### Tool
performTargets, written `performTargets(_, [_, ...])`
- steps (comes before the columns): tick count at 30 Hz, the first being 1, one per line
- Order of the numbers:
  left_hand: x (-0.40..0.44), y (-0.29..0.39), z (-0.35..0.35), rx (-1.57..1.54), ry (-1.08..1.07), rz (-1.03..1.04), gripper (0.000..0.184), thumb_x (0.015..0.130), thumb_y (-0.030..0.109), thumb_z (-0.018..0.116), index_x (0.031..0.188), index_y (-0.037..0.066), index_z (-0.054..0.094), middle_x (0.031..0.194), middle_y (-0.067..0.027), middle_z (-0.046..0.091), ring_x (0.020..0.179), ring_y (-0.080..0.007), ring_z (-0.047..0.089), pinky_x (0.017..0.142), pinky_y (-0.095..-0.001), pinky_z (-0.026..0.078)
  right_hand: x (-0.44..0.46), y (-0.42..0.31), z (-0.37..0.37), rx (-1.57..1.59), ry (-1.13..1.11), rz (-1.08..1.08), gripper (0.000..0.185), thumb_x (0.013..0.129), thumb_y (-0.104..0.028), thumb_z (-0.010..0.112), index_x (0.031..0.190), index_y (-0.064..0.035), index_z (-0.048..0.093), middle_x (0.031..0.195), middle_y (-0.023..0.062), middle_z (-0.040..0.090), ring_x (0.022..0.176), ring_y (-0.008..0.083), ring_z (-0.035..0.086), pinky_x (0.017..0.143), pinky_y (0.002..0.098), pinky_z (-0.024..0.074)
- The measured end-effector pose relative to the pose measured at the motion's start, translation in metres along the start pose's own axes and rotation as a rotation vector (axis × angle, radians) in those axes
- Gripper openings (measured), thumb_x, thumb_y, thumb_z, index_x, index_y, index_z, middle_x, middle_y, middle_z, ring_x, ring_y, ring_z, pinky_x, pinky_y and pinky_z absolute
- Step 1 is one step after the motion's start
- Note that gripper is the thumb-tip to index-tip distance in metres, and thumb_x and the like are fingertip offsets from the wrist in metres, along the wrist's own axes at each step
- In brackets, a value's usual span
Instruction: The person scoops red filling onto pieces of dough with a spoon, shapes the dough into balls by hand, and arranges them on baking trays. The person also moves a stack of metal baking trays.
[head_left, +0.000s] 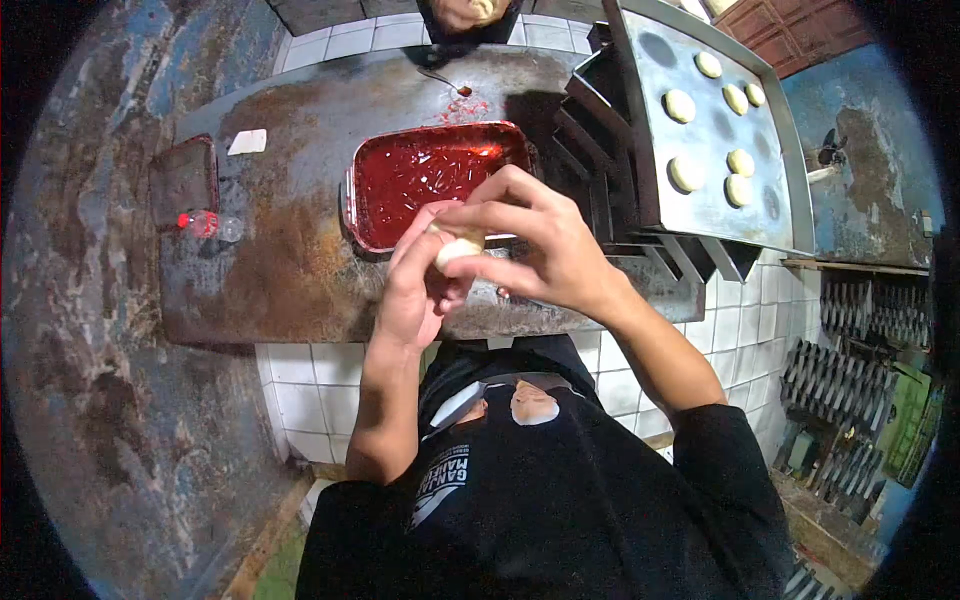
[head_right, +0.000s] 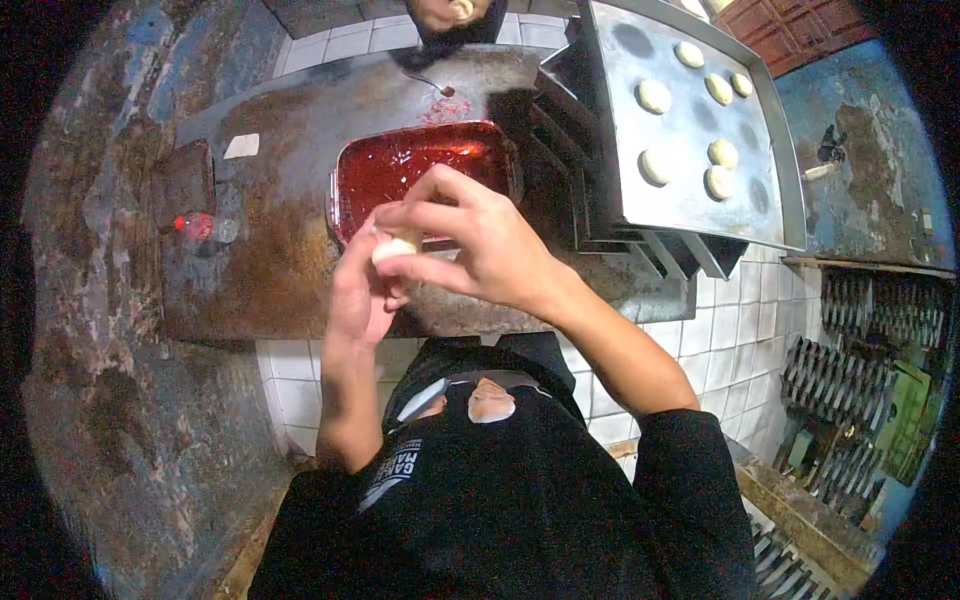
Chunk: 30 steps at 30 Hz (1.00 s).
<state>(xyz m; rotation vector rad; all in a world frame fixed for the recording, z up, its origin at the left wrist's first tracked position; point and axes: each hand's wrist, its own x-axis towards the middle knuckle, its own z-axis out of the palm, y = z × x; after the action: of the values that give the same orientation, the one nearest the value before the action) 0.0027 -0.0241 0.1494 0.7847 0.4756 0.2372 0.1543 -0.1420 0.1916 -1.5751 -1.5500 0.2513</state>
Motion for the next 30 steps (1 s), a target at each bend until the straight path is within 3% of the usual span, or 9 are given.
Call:
performTargets(2, [0.000,0.008,0.011,-0.126,0.047,-0.049,0.035,0.101,0.028,0.053,0.130,0.009,0.051,0.086,-0.0009,0.057,0.058,-0.0026,0.048,0.041,-0.0173,0.031,-0.006,0.003,0.001,0.158,0.113,0.176,0.024,0.089,-0.014,0.079,0.110,-0.0027,0.076,0.094,0.0118,0.066,0.085,0.0215,0.069,0.076,0.0317,0.0582])
performTargets(5, [0.000,0.011,0.029,-0.008,0.048,0.069,0.039,0.102,0.032,0.060,0.132,0.009,0.050,0.089,-0.0016,0.058,0.059,-0.0014,0.048,0.040,-0.0149,0.031,-0.013,0.004,-0.005,0.279,0.168,0.331,0.027,0.092,-0.015,0.077,0.115,-0.0009,0.074,0.096,0.0089,0.070,0.086,0.0146,0.068,0.077,0.0299,0.0580])
performTargets(7, [0.000,0.011,0.044,0.170,0.104,0.176,0.040,0.103,0.030,0.064,0.133,0.010,0.047,0.089,-0.0028,0.059,0.058,0.0007,0.047,0.038,-0.0124,0.029,-0.016,-0.002,-0.010,0.979,0.219,0.667,0.028,0.094,-0.015,0.077,0.116,0.0016,0.071,0.103,0.0068,0.072,0.089,0.0092,0.066,0.077,0.0279,0.0580])
performTargets(12, [0.009,0.004,0.081,0.203,0.129,0.228,0.040,0.099,0.029,0.073,0.124,0.010,0.048,0.077,-0.0021,0.062,0.050,0.0000,0.044,0.040,-0.0157,0.028,-0.031,-0.003,-0.031,0.584,0.288,0.482,0.024,0.099,-0.021,0.071,0.106,0.0022,0.068,0.100,0.0064,0.071,0.087,0.0090,0.066,0.072,0.0258,0.0589])
performTargets(15, [0.017,0.000,0.102,-0.035,0.031,0.234,0.040,0.099,0.026,0.072,0.126,0.010,0.048,0.079,-0.0026,0.063,0.053,-0.0004,0.047,0.040,-0.0169,0.028,-0.040,0.009,-0.053,0.965,0.326,0.625,0.024,0.101,-0.024,0.069,0.102,-0.0001,0.068,0.094,0.0069,0.071,0.082,0.0108,0.069,0.062,0.0259,0.0602])
performTargets(18, [0.036,-0.018,0.128,0.427,0.126,0.636,0.032,0.096,0.021,0.076,0.118,0.006,0.057,0.082,-0.0010,0.063,0.065,-0.0010,0.052,0.055,-0.0135,0.038,-0.059,0.015,-0.073,1.383,0.212,0.749,0.022,0.102,-0.022,0.067,0.114,-0.0042,0.064,0.105,0.0070,0.071,0.089,0.0166,0.073,0.064,0.0281,0.0631])
performTargets(22, [0.048,-0.025,0.157,0.442,-0.028,0.690,0.037,0.087,0.017,0.082,0.111,0.004,0.057,0.097,-0.0032,0.061,0.089,-0.0092,0.057,0.082,-0.0247,0.047,-0.081,0.022,-0.083,1.747,0.213,0.653,0.023,0.100,-0.014,0.064,0.123,-0.0110,0.060,0.118,0.0045,0.066,0.103,0.0148,0.070,0.073,0.0281,0.0654])
performTargets(26, [0.059,-0.040,0.203,0.253,-0.356,0.771,0.045,0.086,0.035,0.078,0.110,0.003,0.057,0.118,-0.0164,0.058,0.118,-0.0269,0.056,0.112,-0.0438,0.038,-0.103,0.024,-0.102,1.881,0.163,0.430,0.055,0.095,-0.001,0.065,0.145,-0.0114,0.045,0.128,0.0079,0.061,0.110,0.0191,0.068,0.076,0.0335,0.0683])
performTargets(30, [0.053,-0.046,0.244,0.194,-0.400,0.589,0.033,0.095,0.029,0.066,0.110,0.001,0.056,0.122,-0.0220,0.060,0.125,-0.0308,0.054,0.115,-0.0484,0.035,-0.117,0.020,-0.147,1.947,0.189,0.249,0.055,0.102,-0.019,0.057,0.149,-0.0023,0.036,0.132,0.0167,0.057,0.115,0.0262,0.067,0.075,0.0361,0.0691])
